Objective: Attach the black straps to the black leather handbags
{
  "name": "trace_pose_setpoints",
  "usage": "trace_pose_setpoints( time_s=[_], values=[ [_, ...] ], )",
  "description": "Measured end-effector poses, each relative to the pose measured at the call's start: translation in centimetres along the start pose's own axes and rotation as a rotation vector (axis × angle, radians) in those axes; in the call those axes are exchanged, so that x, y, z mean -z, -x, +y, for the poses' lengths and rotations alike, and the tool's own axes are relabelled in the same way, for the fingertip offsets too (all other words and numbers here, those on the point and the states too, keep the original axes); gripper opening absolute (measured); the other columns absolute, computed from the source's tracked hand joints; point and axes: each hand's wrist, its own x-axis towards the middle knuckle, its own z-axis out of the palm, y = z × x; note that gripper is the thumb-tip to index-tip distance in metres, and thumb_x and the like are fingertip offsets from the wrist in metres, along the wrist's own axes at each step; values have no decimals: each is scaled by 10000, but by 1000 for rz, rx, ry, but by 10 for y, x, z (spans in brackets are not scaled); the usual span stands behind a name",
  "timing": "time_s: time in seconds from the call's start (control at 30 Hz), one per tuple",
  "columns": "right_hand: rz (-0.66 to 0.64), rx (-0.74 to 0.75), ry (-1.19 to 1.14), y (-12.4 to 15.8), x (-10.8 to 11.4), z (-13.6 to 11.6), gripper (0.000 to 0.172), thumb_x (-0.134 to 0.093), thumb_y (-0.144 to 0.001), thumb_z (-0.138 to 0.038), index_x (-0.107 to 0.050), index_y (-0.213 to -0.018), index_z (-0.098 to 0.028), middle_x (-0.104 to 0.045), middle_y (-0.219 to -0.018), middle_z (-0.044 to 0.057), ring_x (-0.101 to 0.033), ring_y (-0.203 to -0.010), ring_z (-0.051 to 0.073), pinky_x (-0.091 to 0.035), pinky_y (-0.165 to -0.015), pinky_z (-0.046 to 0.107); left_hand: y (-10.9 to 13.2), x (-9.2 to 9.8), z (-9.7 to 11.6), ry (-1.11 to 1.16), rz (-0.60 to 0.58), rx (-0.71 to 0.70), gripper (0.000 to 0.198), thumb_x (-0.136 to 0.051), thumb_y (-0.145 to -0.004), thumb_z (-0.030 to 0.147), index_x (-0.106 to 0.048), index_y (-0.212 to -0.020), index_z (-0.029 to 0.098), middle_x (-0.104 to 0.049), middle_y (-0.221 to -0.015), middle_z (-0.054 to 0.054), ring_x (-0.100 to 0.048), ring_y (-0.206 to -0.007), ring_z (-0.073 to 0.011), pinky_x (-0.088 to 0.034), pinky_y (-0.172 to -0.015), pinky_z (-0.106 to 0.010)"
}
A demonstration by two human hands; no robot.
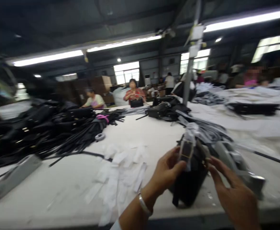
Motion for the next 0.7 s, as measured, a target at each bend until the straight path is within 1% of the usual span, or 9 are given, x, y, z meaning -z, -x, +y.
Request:
trace_pose_setpoints(
  time_s=[0.07, 0.13, 0.23, 0.3, 0.37, 0.43, 0.5, 0.6, 0.7],
  values=[
    [45, -7, -3, -10, 6, 4, 465, -530, -917, -557, -645, -1258, -262, -713, -1205, 113, -665, -1103, 370, -509, -964, 555, -9, 2, 1, -7, 10, -14, 723, -678, -876, 527, -427, -1479, 219, -587, -1412, -127, -588, -1251, -303, -452, -1075, -442],
    [6, 78, -22, -30, 2, 3, 469, -509, -951, -467, -547, -1368, -255, -661, -1323, 93, -656, -1146, 325, -506, -1004, 518, -16, -1, 5, -97, 39, -19, 718, -639, -898, 549, -389, -1492, 233, -593, -1396, -128, -602, -1219, -285, -459, -1044, -409],
    [-61, 218, 38, -76, -10, 0, 599, -528, -947, -356, -353, -1504, -222, -467, -1527, 117, -497, -1350, 315, -445, -1092, 496, -18, -16, 12, -249, 35, -15, 469, -603, -923, 547, -621, -1236, 198, -716, -1054, -82, -662, -955, -218, -502, -861, -307],
    [-119, 274, 77, -114, -21, 0, 738, -594, -910, -318, -246, -1547, -185, -382, -1576, 149, -380, -1436, 309, -384, -1145, 500, -18, -26, 13, -262, 18, 9, 373, -574, -952, 520, -677, -1053, 176, -652, -810, -26, -597, -750, -145, -466, -704, -236],
    [-209, 332, 112, -151, -36, 2, 758, -656, -879, -288, -288, -1532, -173, -387, -1573, 155, -349, -1453, 287, -347, -1176, 470, -21, -30, 11, -184, 25, 33, 351, -581, -958, 496, -672, -1043, 167, -550, -707, 15, -498, -633, -97, -400, -600, -196],
    [-321, 368, 153, -183, -52, 9, 561, -648, -908, -298, -463, -1427, -192, -540, -1456, 134, -507, -1334, 264, -421, -1116, 465, -29, -27, 10, -78, 56, 51, 369, -635, -928, 489, -661, -1087, 157, -488, -676, 34, -426, -573, -69, -339, -533, -171],
    [-412, 363, 207, -207, -64, 19, 330, -610, -951, -343, -616, -1238, -180, -676, -1245, 98, -651, -1118, 231, -516, -990, 458, -41, -16, 13, 8, 100, 57, 382, -696, -886, 474, -663, -1065, 138, -429, -639, 55, -364, -521, -47, -278, -478, -151],
    [-476, 334, 285, -223, -72, 38, 259, -587, -967, -377, -666, -1070, -153, -711, -1050, 59, -687, -935, 195, -561, -868, 421, -65, 6, 26, 116, 204, 11, 322, -773, -824, 396, -659, -937, 117, -362, -586, 88, -283, -454, -17, -205, -415, -125],
    [-484, 337, 332, -220, -67, 52, 251, -577, -971, -365, -649, -1069, -145, -707, -981, 44, -682, -867, 181, -558, -824, 396, -87, 24, 40, 271, 286, 2, 301, -789, -771, 364, -609, -755, 123, -315, -511, 112, -215, -388, -11, -169, -356, -129]
  ],
)
